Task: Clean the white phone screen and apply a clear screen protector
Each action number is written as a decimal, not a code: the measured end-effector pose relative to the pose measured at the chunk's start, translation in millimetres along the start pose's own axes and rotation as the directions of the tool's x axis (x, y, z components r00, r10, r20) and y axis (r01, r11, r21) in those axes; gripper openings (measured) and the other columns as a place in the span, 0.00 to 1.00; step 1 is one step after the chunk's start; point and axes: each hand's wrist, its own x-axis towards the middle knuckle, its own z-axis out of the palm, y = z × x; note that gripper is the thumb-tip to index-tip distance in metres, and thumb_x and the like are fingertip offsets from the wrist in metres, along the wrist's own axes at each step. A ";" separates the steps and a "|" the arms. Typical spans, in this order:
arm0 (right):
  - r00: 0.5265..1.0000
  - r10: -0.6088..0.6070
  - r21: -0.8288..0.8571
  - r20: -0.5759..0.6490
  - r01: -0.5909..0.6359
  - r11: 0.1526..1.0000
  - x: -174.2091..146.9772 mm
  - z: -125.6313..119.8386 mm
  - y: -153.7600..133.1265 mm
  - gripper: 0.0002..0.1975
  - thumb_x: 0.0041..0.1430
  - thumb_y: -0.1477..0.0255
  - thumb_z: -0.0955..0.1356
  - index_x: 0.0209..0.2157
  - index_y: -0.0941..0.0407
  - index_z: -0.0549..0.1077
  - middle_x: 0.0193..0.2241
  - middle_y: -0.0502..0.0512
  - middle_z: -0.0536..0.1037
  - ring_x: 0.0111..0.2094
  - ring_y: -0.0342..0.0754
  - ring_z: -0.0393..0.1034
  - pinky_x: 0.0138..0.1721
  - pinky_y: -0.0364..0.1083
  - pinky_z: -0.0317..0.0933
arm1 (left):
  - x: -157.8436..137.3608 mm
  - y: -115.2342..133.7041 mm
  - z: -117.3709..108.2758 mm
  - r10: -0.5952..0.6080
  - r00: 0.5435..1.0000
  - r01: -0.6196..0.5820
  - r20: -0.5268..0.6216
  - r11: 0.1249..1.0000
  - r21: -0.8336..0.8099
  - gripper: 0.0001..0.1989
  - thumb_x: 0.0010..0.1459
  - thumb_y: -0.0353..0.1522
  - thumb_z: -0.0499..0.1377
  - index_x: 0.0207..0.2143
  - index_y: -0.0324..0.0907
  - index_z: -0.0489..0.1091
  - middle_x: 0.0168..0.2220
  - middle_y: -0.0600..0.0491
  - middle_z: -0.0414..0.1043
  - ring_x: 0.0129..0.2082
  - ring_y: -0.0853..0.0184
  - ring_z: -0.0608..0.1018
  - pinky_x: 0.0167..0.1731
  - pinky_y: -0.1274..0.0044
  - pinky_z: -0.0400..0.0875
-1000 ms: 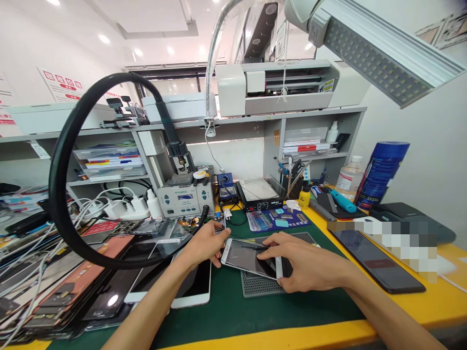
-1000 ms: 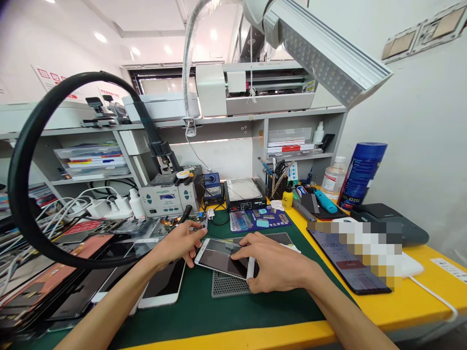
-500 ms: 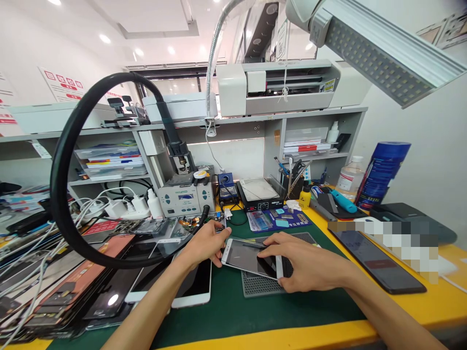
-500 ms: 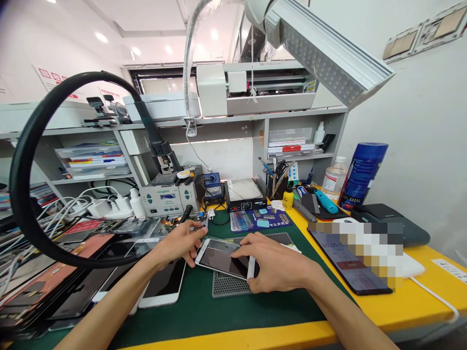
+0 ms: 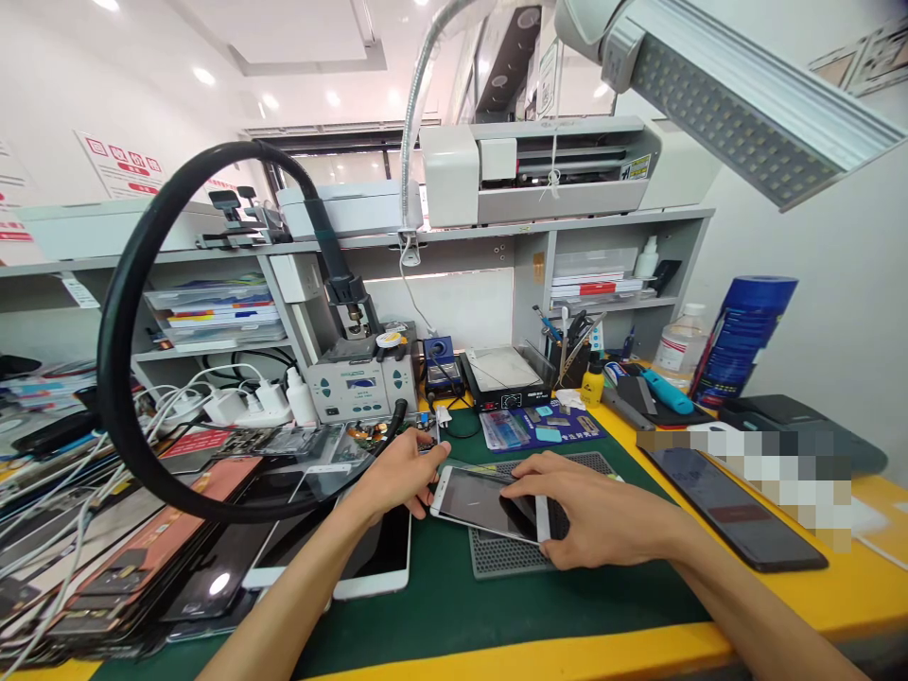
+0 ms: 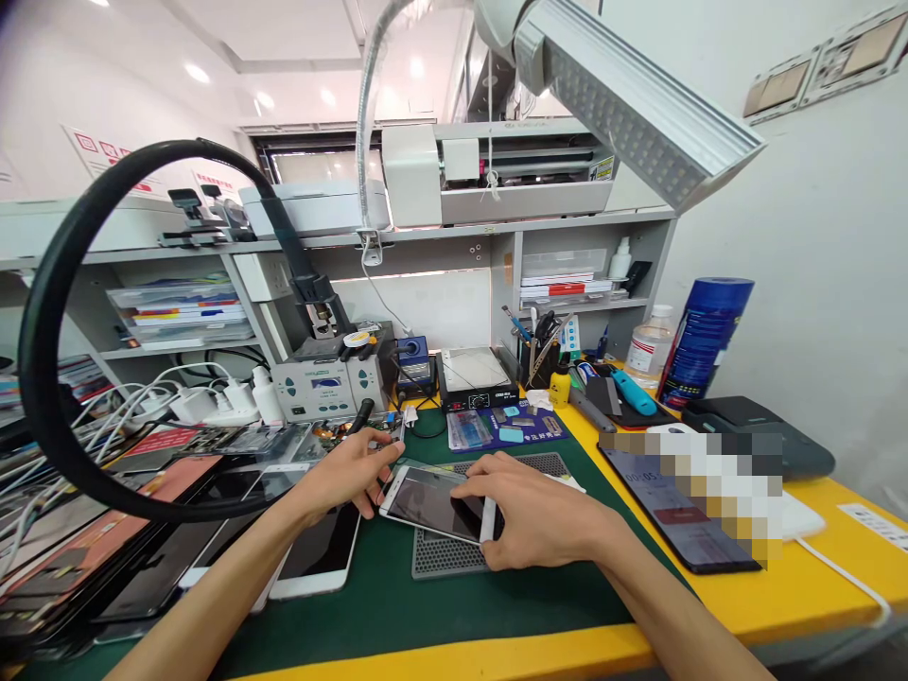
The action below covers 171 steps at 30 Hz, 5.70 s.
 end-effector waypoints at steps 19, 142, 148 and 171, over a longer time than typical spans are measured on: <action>1.000 0.014 0.000 -0.004 -0.014 1.000 -1.0 0.7 2.9 0.36 0.48 0.64 0.71 0.61 0.49 0.65 0.61 0.57 0.64 0.60 0.60 0.59 0.54 0.52 0.59 | -0.3 -0.3 0.5 0.009 1.000 -0.009 0.001 1.000 0.008 0.25 0.63 0.44 0.54 0.54 0.36 0.55 0.30 0.52 0.69 0.18 0.68 0.76 0.15 0.77 0.74; 0.949 0.007 0.583 -0.316 0.188 0.790 6.0 -3.1 34.0 0.31 0.52 0.64 0.73 0.58 0.52 0.68 0.55 0.62 0.71 0.56 0.61 0.65 0.50 0.55 0.64 | 13.7 -22.0 -86.0 0.404 0.722 -0.174 -0.562 0.892 0.417 0.22 0.54 0.46 0.56 0.42 0.39 0.72 0.38 0.45 0.78 0.42 0.55 0.78 0.44 0.69 0.68; 0.941 0.039 0.644 -0.336 0.199 0.738 5.0 -4.8 37.1 0.32 0.50 0.67 0.74 0.57 0.54 0.69 0.55 0.63 0.71 0.55 0.60 0.65 0.49 0.54 0.65 | -3.1 -36.1 -80.3 0.326 0.872 -0.006 -0.365 0.753 0.658 0.22 0.41 0.45 0.67 0.36 0.40 0.75 0.38 0.42 0.80 0.40 0.49 0.80 0.38 0.70 0.69; 0.909 0.086 0.851 -0.408 0.345 0.397 -10.4 -16.4 32.5 0.28 0.50 0.69 0.73 0.55 0.53 0.71 0.54 0.61 0.72 0.52 0.55 0.69 0.49 0.52 0.66 | -13.4 32.5 -18.7 0.161 0.935 -0.339 -0.316 0.664 -0.666 0.15 0.45 0.22 0.67 0.38 0.38 0.72 0.24 0.56 0.72 0.18 0.74 0.71 0.13 0.84 0.61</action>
